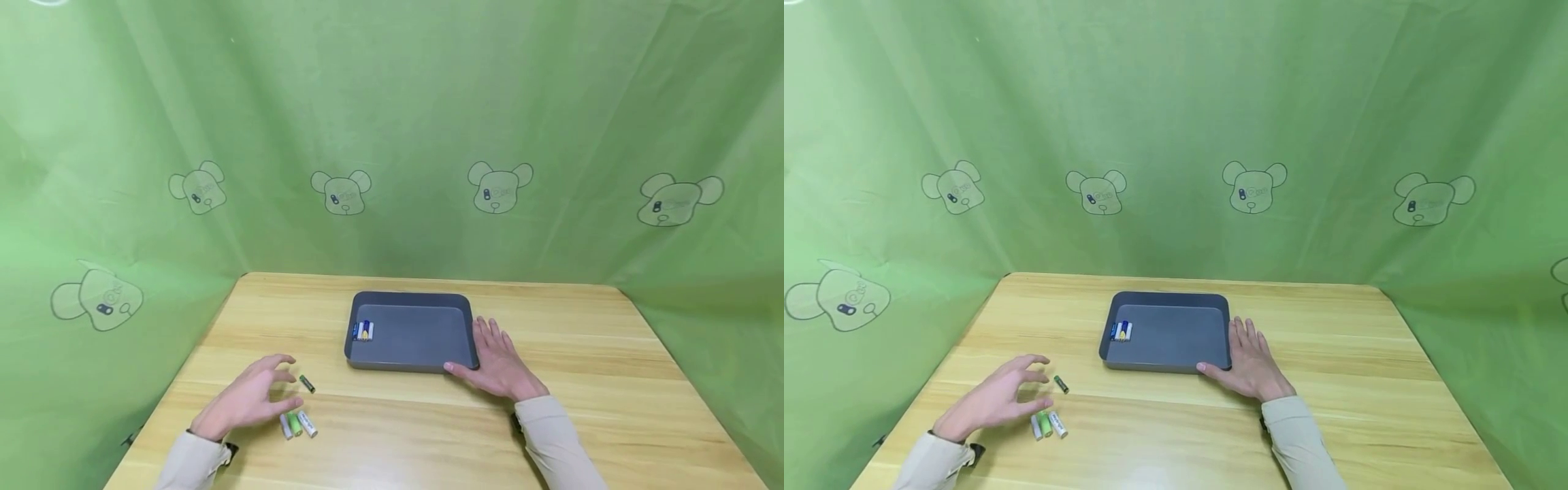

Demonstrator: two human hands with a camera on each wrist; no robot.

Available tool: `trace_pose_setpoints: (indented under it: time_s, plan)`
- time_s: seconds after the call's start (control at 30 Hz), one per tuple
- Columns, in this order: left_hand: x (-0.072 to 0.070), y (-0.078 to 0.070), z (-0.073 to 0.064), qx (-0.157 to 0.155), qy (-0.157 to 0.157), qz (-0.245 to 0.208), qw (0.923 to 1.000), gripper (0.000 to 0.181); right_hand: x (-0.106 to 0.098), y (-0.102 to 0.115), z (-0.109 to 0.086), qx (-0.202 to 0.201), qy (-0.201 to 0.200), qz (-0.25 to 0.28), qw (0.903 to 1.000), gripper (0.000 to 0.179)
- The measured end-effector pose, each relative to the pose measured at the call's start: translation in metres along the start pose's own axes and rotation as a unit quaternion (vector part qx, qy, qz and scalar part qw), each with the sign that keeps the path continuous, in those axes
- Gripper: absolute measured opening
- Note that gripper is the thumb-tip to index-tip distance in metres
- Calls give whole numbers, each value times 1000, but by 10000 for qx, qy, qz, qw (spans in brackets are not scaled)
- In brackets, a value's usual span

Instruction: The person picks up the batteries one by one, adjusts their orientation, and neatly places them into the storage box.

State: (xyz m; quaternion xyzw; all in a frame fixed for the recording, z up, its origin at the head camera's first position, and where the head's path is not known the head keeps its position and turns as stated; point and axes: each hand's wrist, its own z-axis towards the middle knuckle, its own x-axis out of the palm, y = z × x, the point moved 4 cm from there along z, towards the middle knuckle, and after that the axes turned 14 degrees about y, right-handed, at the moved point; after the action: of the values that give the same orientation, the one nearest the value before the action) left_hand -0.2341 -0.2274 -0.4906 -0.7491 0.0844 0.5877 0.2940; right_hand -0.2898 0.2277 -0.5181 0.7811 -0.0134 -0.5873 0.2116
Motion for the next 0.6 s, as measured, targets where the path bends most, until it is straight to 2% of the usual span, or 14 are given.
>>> trace_pose_setpoints:
  time_s: [0.1,0.3,0.6]
  plan:
    - [6,-2,-8,-103,-63,261,9996,56,0,0,0,-4,4,8,10000,119]
    - [14,-9,-14,-98,-245,877,9958,59,-2,2,-2,-45,-47,19,10000,119]
    - [21,-16,-17,-230,-248,1015,9943,47,-1,1,-1,-6,-11,22,10000,119]
